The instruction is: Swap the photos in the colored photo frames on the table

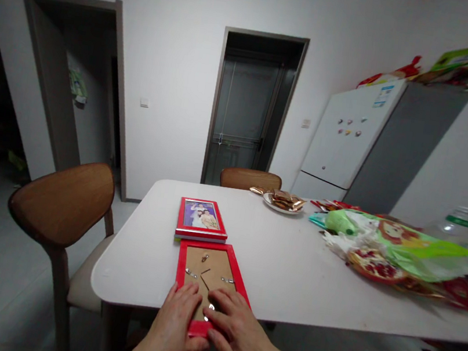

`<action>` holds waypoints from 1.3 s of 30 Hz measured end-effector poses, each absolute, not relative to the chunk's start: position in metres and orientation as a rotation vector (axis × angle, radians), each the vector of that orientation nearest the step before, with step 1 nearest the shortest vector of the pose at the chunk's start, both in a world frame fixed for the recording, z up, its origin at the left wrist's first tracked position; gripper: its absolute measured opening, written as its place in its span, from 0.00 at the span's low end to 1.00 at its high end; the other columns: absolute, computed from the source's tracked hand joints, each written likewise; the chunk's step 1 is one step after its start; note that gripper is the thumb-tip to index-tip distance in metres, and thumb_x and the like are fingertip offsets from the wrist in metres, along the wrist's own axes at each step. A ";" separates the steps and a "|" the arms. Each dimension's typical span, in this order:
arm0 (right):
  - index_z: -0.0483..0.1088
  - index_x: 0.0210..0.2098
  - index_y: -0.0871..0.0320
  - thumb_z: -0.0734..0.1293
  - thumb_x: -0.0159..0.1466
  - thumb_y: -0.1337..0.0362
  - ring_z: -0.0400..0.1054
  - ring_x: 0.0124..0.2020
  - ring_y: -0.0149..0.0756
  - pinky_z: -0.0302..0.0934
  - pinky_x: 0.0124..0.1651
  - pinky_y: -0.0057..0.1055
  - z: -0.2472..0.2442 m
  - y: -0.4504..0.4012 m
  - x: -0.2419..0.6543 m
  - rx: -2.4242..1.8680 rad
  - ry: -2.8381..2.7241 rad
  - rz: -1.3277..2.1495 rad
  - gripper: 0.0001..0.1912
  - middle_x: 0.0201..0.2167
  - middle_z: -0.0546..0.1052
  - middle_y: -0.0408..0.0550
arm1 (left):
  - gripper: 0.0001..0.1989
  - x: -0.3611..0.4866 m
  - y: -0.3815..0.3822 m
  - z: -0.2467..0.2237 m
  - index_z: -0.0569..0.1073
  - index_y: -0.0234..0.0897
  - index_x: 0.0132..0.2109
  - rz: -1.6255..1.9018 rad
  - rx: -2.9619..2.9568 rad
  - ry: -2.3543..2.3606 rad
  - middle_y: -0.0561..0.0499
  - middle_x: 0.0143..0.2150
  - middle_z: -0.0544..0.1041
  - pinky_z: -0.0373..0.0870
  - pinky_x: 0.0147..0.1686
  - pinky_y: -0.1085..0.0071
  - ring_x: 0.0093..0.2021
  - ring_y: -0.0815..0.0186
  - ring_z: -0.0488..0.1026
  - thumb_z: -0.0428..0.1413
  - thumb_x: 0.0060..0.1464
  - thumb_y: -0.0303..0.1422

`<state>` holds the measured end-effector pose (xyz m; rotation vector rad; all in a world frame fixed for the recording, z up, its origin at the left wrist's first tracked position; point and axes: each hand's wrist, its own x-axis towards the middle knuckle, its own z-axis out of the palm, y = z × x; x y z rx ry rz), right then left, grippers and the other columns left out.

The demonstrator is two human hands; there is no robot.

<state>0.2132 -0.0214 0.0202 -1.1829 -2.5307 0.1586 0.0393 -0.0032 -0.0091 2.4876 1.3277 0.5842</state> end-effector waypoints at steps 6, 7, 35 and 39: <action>0.68 0.37 0.53 0.58 0.59 0.60 0.54 0.46 0.38 0.49 0.50 0.37 0.018 -0.019 0.217 -1.176 -2.505 0.165 0.11 0.43 0.66 0.47 | 0.31 0.039 -0.004 -0.011 0.65 0.31 0.48 0.633 2.473 1.322 0.35 0.55 0.63 0.50 0.54 0.47 0.56 0.50 0.57 0.62 0.34 0.36; 0.69 0.36 0.52 0.58 0.59 0.61 0.55 0.45 0.38 0.50 0.48 0.36 0.018 -0.017 0.215 -1.193 -2.486 0.187 0.11 0.42 0.67 0.46 | 0.32 0.039 -0.003 -0.012 0.65 0.31 0.48 0.636 2.466 1.326 0.35 0.55 0.63 0.50 0.54 0.47 0.56 0.50 0.57 0.63 0.33 0.36; 0.73 0.25 0.53 0.64 0.51 0.65 0.60 0.33 0.32 0.48 0.39 0.29 0.012 0.015 0.208 -1.330 -2.439 0.425 0.05 0.25 0.70 0.43 | 0.32 0.039 -0.006 -0.005 0.67 0.33 0.46 0.624 2.413 1.348 0.36 0.54 0.64 0.50 0.54 0.48 0.55 0.50 0.58 0.65 0.29 0.36; 0.73 0.25 0.54 0.64 0.51 0.65 0.60 0.34 0.32 0.48 0.39 0.28 0.021 0.014 0.207 -1.348 -2.455 0.443 0.05 0.27 0.71 0.44 | 0.32 0.040 -0.005 -0.005 0.66 0.31 0.46 0.608 2.413 1.352 0.36 0.55 0.63 0.48 0.55 0.49 0.56 0.51 0.57 0.65 0.30 0.35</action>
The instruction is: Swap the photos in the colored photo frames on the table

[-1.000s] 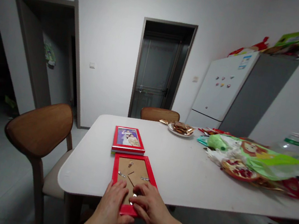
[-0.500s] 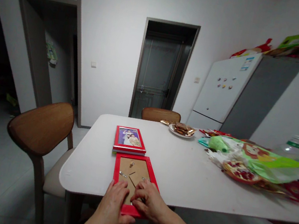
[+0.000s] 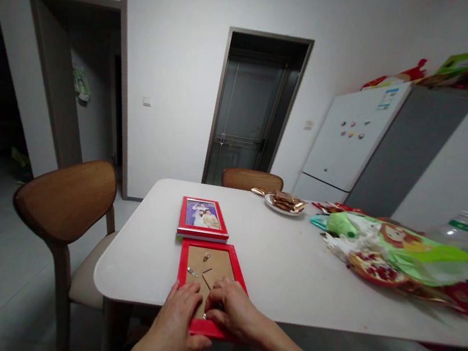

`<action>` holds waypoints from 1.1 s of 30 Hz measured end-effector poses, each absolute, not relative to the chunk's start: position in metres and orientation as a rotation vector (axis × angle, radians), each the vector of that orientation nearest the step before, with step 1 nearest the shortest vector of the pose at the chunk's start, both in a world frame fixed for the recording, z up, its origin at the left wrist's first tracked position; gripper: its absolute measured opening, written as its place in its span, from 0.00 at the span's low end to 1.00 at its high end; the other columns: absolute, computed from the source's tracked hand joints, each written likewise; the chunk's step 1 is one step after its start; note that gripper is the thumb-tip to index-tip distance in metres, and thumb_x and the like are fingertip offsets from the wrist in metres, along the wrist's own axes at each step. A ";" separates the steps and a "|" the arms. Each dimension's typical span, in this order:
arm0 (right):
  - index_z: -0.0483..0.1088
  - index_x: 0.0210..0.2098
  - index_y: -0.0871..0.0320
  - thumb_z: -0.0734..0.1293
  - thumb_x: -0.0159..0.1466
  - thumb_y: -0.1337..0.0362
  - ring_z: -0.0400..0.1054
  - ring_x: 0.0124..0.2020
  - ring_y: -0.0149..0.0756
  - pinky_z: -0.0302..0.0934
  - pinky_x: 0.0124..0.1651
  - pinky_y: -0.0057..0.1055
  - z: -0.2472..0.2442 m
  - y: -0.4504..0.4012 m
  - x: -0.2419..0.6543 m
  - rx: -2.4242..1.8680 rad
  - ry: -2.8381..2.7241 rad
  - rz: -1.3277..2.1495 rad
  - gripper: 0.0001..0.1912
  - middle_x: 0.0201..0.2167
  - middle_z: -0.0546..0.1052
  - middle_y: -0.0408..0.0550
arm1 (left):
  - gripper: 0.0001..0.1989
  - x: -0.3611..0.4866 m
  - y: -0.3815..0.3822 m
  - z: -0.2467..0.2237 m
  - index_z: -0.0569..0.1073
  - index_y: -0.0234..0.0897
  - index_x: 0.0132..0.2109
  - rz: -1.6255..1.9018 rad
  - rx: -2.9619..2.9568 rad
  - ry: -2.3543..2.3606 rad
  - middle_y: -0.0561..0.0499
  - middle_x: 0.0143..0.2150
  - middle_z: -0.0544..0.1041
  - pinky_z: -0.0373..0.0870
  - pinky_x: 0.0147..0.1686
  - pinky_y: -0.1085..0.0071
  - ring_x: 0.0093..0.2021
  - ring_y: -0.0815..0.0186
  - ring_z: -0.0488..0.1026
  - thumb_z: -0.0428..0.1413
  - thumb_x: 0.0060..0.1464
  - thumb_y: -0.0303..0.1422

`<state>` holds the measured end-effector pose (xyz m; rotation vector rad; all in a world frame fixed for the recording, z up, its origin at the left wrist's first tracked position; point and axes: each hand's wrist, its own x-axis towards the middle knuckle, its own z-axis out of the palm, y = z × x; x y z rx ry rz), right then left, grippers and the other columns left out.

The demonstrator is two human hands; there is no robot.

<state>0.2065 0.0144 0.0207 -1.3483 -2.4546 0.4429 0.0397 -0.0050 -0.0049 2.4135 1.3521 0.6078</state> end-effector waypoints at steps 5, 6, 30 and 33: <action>0.73 0.25 0.56 0.62 0.51 0.67 0.59 0.34 0.32 0.49 0.39 0.28 0.027 0.011 0.206 -1.342 -2.483 0.496 0.07 0.26 0.70 0.44 | 0.32 0.039 -0.005 -0.004 0.66 0.33 0.46 0.612 2.395 1.338 0.36 0.55 0.63 0.49 0.54 0.47 0.56 0.50 0.57 0.65 0.29 0.36; 0.72 0.25 0.56 0.62 0.50 0.68 0.59 0.34 0.32 0.49 0.38 0.27 0.027 0.009 0.208 -1.328 -2.497 0.507 0.07 0.26 0.70 0.44 | 0.32 0.039 -0.006 -0.003 0.66 0.33 0.46 0.607 2.391 1.330 0.37 0.55 0.63 0.49 0.54 0.46 0.56 0.50 0.57 0.64 0.29 0.37; 0.72 0.34 0.61 0.58 0.56 0.66 0.64 0.36 0.34 0.55 0.39 0.27 0.013 0.057 0.181 -1.431 -2.185 0.354 0.12 0.33 0.73 0.51 | 0.34 0.039 -0.008 -0.008 0.65 0.33 0.45 0.764 2.316 1.268 0.39 0.51 0.67 0.50 0.54 0.48 0.53 0.50 0.60 0.66 0.25 0.30; 0.72 0.26 0.61 0.59 0.55 0.68 0.63 0.32 0.32 0.53 0.35 0.25 0.008 0.069 0.169 -1.455 -2.293 0.240 0.11 0.27 0.72 0.49 | 0.30 0.039 -0.010 -0.010 0.67 0.34 0.42 0.820 2.309 1.262 0.41 0.48 0.69 0.51 0.53 0.48 0.51 0.51 0.63 0.66 0.26 0.29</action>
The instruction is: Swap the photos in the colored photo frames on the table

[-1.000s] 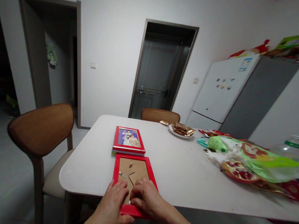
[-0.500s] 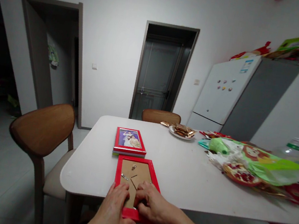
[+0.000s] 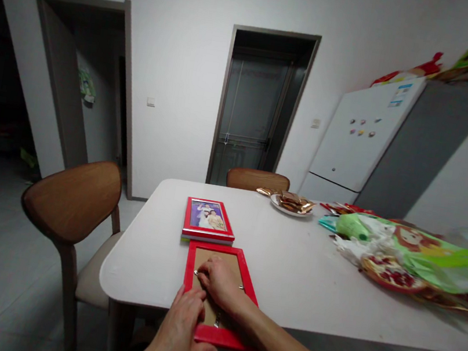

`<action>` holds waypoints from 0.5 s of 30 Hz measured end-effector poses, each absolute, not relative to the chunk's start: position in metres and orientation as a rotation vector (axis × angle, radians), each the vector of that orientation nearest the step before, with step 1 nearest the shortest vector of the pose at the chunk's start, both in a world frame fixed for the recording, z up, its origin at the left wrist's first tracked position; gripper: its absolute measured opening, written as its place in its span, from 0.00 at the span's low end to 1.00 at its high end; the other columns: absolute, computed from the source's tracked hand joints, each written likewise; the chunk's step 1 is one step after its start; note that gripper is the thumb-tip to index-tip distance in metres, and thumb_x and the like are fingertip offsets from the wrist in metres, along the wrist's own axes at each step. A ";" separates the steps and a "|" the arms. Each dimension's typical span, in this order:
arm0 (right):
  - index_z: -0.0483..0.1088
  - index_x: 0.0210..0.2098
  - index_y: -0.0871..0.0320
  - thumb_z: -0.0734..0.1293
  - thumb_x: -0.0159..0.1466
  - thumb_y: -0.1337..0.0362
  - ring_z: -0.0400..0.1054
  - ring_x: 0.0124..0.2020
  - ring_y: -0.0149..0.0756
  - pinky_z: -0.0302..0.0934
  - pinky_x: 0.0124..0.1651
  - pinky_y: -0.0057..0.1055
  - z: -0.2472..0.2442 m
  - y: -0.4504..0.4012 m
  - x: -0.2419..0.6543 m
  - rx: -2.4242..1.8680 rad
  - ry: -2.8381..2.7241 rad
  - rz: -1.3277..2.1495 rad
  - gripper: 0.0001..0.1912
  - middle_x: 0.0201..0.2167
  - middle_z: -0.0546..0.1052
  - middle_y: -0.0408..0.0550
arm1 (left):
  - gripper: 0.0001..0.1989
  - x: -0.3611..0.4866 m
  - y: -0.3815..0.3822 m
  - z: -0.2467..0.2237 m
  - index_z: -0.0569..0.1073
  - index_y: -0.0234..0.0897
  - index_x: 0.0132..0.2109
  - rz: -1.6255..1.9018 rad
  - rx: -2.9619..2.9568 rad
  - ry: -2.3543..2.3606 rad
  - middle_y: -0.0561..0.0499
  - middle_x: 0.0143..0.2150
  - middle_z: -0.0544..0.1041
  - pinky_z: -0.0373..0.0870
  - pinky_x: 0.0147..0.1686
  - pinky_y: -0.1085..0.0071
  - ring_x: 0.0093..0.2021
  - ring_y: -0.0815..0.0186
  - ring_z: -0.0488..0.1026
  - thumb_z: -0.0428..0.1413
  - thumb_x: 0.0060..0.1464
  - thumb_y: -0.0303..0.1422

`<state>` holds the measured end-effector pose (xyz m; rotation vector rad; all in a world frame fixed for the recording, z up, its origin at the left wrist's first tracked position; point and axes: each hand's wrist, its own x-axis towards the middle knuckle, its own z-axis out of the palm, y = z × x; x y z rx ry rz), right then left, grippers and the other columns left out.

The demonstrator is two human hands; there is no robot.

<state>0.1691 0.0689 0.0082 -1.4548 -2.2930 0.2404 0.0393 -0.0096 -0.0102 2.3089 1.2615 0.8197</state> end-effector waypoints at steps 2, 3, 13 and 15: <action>0.72 0.24 0.61 0.58 0.55 0.70 0.62 0.30 0.31 0.52 0.34 0.25 0.006 0.072 0.165 -1.444 -2.328 0.200 0.11 0.25 0.71 0.48 | 0.28 0.039 -0.011 -0.012 0.67 0.34 0.40 0.839 2.305 1.260 0.42 0.46 0.70 0.51 0.53 0.48 0.50 0.52 0.64 0.65 0.27 0.29; 0.71 0.24 0.61 0.58 0.55 0.70 0.62 0.29 0.30 0.52 0.33 0.24 0.006 0.072 0.163 -1.436 -2.343 0.186 0.11 0.25 0.71 0.48 | 0.27 0.039 -0.011 -0.012 0.67 0.35 0.40 0.847 2.307 1.255 0.42 0.46 0.70 0.52 0.52 0.48 0.49 0.52 0.64 0.65 0.28 0.29; 0.72 0.34 0.61 0.57 0.57 0.67 0.63 0.32 0.31 0.53 0.36 0.25 0.006 0.076 0.173 -1.362 -2.333 0.220 0.12 0.30 0.73 0.49 | 0.22 0.038 -0.009 -0.017 0.66 0.36 0.30 0.904 2.294 1.250 0.43 0.47 0.69 0.52 0.52 0.49 0.49 0.51 0.64 0.67 0.24 0.30; 0.70 0.39 0.61 0.58 0.57 0.66 0.64 0.34 0.32 0.53 0.36 0.25 0.007 0.084 0.184 -1.446 -2.246 0.207 0.14 0.34 0.73 0.51 | 0.22 0.039 -0.010 -0.015 0.65 0.36 0.29 0.886 2.300 1.255 0.42 0.48 0.69 0.52 0.53 0.49 0.50 0.52 0.64 0.67 0.23 0.30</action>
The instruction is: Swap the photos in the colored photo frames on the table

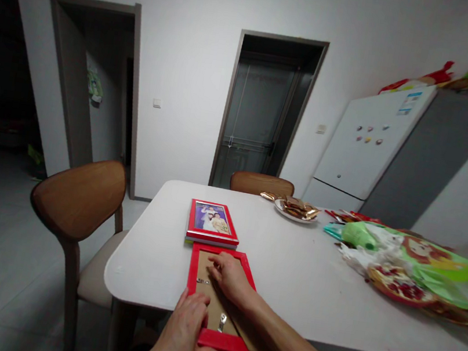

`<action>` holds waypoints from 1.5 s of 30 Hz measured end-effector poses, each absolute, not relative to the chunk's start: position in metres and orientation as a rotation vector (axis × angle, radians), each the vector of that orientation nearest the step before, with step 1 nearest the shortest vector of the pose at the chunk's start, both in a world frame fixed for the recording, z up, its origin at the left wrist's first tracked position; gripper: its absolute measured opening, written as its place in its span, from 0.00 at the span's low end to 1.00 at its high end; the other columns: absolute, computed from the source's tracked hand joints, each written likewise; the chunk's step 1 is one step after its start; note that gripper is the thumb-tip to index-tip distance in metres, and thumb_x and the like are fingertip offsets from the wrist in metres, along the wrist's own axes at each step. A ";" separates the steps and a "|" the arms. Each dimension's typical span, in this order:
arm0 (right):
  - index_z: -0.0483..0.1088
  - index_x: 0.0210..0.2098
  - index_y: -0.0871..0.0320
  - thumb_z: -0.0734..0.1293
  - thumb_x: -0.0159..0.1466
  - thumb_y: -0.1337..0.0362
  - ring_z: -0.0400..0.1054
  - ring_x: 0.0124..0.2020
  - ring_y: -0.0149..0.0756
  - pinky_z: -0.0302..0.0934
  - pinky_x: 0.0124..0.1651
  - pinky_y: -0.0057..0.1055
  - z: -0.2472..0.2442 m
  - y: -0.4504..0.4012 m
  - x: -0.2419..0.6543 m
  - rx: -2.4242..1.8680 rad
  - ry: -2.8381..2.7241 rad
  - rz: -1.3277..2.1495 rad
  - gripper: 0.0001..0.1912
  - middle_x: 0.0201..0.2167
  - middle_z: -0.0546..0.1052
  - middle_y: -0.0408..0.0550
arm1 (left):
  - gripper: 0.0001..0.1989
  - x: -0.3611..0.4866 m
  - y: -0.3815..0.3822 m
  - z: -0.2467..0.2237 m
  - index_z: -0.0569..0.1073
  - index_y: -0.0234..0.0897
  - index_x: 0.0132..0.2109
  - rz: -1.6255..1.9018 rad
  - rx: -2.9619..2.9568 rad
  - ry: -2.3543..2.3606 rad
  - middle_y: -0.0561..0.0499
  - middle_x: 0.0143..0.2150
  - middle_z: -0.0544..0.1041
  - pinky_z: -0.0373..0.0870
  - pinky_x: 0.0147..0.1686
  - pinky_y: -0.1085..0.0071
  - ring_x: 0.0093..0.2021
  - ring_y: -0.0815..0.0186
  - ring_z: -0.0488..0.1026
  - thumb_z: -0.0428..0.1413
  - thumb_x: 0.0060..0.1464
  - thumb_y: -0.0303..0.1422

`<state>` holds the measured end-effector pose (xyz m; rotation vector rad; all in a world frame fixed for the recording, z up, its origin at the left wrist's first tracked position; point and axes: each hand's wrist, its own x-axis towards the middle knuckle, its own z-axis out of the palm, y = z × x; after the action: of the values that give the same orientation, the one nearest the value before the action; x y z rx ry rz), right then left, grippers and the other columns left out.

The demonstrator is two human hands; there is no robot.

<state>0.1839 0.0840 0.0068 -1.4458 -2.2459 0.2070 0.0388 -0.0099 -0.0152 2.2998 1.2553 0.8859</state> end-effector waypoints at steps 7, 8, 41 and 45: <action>0.73 0.25 0.59 0.59 0.55 0.67 0.64 0.28 0.31 0.51 0.31 0.24 0.007 0.105 0.198 -1.557 -2.268 0.259 0.11 0.26 0.75 0.47 | 0.21 0.040 -0.013 -0.007 0.66 0.36 0.30 0.787 2.324 1.296 0.41 0.48 0.69 0.52 0.53 0.47 0.51 0.51 0.63 0.66 0.25 0.29; 0.74 0.24 0.59 0.59 0.55 0.66 0.64 0.27 0.30 0.51 0.30 0.24 0.007 0.107 0.197 -1.572 -2.264 0.276 0.12 0.24 0.75 0.47 | 0.21 0.041 -0.013 -0.007 0.66 0.36 0.31 0.772 2.325 1.303 0.40 0.49 0.69 0.52 0.53 0.46 0.51 0.50 0.63 0.66 0.25 0.29; 0.71 0.28 0.59 0.62 0.53 0.62 0.67 0.34 0.37 0.53 0.31 0.26 0.004 0.131 0.176 -1.932 -1.964 0.263 0.09 0.31 0.75 0.53 | 0.19 0.037 -0.020 -0.008 0.67 0.34 0.33 0.786 2.332 1.366 0.39 0.49 0.68 0.53 0.53 0.47 0.52 0.51 0.62 0.64 0.30 0.28; 0.71 0.30 0.60 0.61 0.51 0.66 0.68 0.35 0.39 0.54 0.31 0.27 0.003 0.135 0.173 -1.985 -1.897 0.246 0.08 0.33 0.75 0.54 | 0.17 0.034 -0.022 -0.008 0.68 0.33 0.34 0.770 2.316 1.391 0.40 0.49 0.69 0.53 0.54 0.51 0.52 0.52 0.62 0.62 0.33 0.28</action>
<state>0.1727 0.1347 0.0032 -1.9846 -1.8969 0.2455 0.0337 -0.0220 -0.0077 2.3157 1.3912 0.7696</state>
